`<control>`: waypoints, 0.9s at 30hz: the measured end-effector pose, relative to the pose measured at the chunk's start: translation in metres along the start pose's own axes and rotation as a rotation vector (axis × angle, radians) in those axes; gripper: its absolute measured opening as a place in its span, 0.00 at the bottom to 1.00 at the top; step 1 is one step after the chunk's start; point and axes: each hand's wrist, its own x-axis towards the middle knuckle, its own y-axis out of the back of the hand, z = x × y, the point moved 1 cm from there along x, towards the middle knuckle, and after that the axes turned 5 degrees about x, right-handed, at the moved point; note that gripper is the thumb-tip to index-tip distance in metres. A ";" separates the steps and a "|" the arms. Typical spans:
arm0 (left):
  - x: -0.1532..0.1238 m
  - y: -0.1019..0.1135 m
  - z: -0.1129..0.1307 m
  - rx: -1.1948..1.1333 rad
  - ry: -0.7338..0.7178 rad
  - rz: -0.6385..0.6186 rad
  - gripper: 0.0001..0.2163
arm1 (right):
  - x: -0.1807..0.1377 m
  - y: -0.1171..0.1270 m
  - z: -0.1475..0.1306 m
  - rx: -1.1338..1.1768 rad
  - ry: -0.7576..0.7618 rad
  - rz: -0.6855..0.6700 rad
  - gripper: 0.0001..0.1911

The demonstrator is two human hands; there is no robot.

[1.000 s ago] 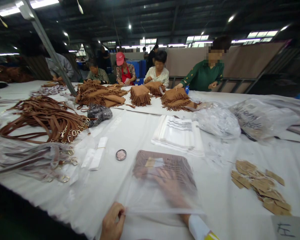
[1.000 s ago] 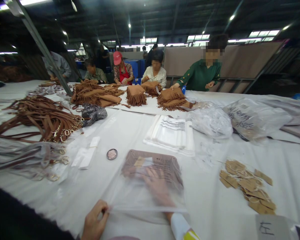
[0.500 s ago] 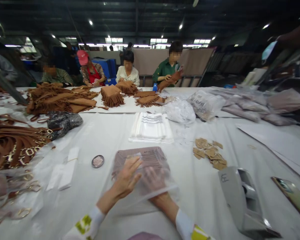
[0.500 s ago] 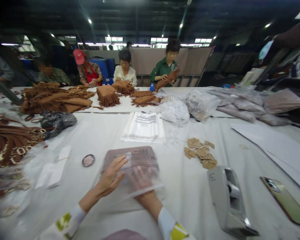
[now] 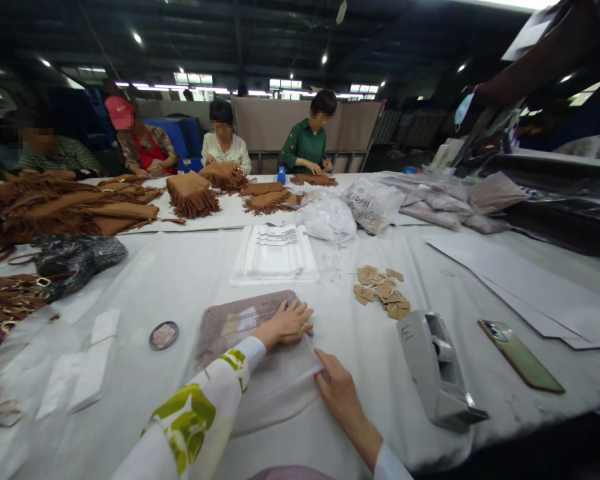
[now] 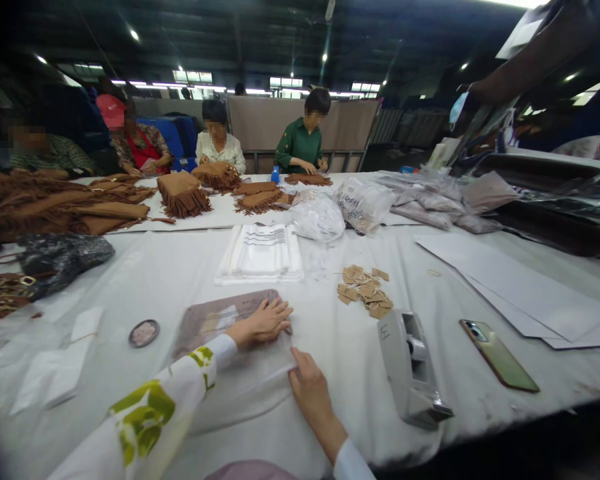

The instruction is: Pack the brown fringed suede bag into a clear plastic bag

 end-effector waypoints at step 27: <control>-0.345 -0.021 -0.092 0.284 0.382 0.131 0.36 | -0.029 0.028 0.053 -0.145 0.359 -0.188 0.30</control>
